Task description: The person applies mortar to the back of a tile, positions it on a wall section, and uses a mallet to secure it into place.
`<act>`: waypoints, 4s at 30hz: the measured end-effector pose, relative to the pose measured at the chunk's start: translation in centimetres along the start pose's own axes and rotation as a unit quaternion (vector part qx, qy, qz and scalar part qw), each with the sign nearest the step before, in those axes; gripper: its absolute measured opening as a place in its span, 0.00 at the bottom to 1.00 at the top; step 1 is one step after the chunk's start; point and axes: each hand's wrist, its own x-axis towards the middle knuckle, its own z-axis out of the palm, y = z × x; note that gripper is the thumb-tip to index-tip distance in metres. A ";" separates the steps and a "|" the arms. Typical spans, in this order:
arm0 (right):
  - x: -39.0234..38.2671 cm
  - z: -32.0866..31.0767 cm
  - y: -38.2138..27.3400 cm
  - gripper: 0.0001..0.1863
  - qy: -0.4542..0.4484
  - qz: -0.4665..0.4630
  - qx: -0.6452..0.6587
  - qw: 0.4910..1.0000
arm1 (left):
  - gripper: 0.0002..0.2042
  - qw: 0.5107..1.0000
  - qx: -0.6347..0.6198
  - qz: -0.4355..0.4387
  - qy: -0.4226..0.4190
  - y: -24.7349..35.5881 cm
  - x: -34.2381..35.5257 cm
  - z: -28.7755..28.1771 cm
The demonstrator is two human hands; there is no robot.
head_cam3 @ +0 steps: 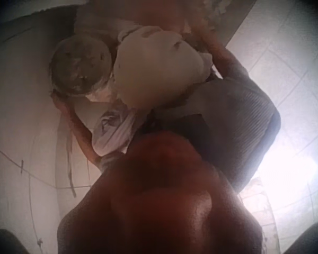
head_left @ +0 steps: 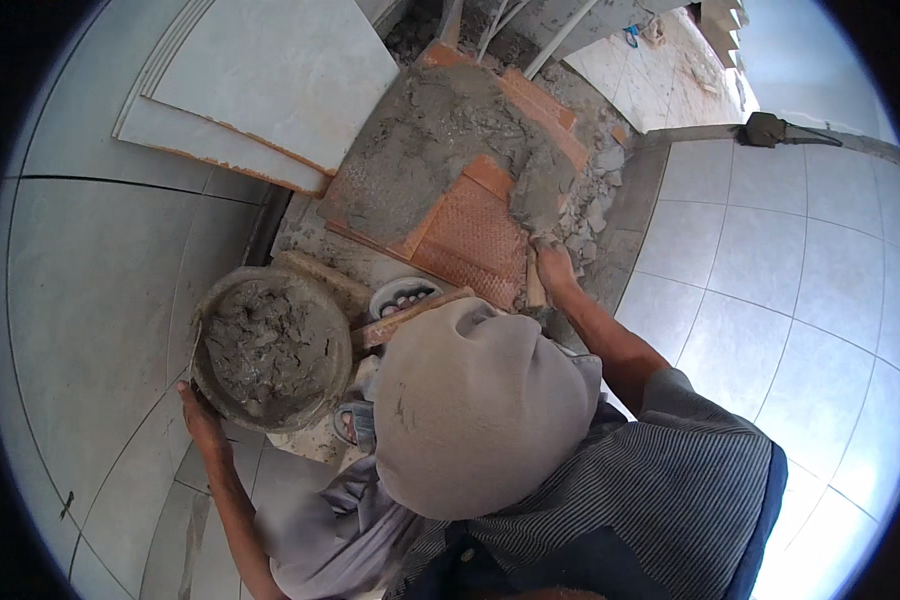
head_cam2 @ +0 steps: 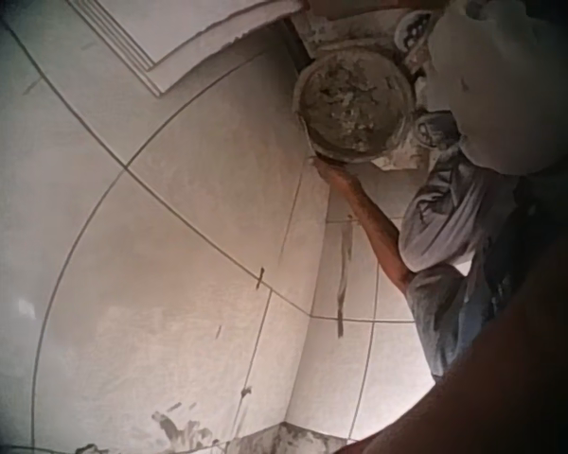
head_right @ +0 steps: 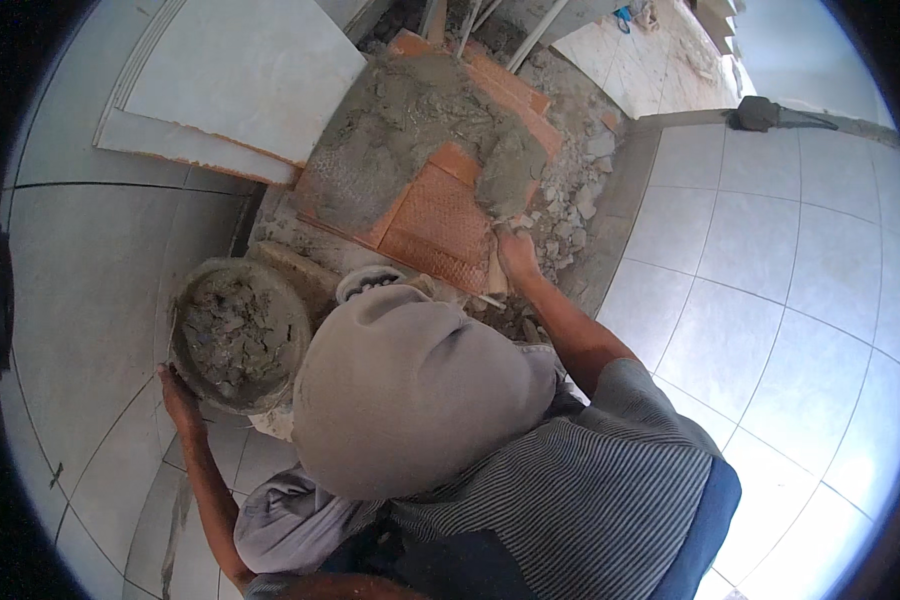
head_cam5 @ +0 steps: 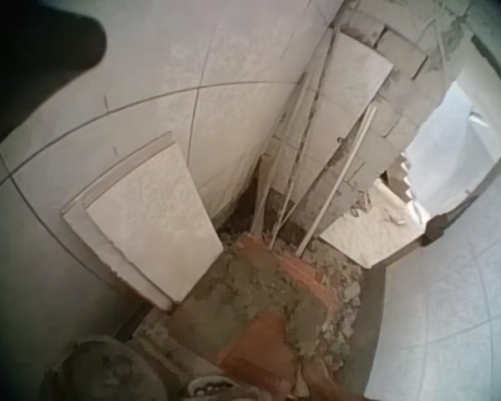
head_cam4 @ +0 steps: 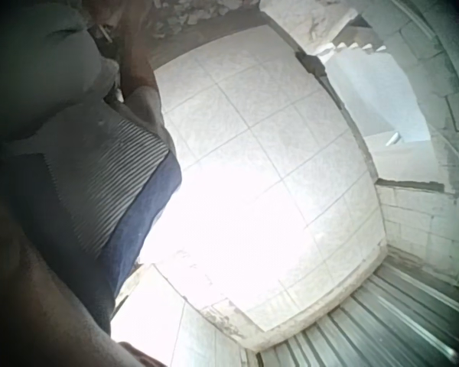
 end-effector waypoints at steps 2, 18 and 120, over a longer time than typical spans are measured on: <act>-0.6 -0.2 -1.1 0.20 0.011 0.073 0.064 0.995 | 0.38 1.000 -0.005 -0.007 -0.005 0.0 -0.1 -0.2; 4.1 3.5 -13.5 0.20 -0.030 -0.140 -0.124 0.982 | 0.37 0.999 -0.010 0.009 -0.031 0.4 -0.4 0.0; 3.3 0.1 -4.3 0.18 -0.011 0.291 0.352 0.889 | 0.34 0.999 -0.032 0.027 -0.016 -0.7 0.6 -0.2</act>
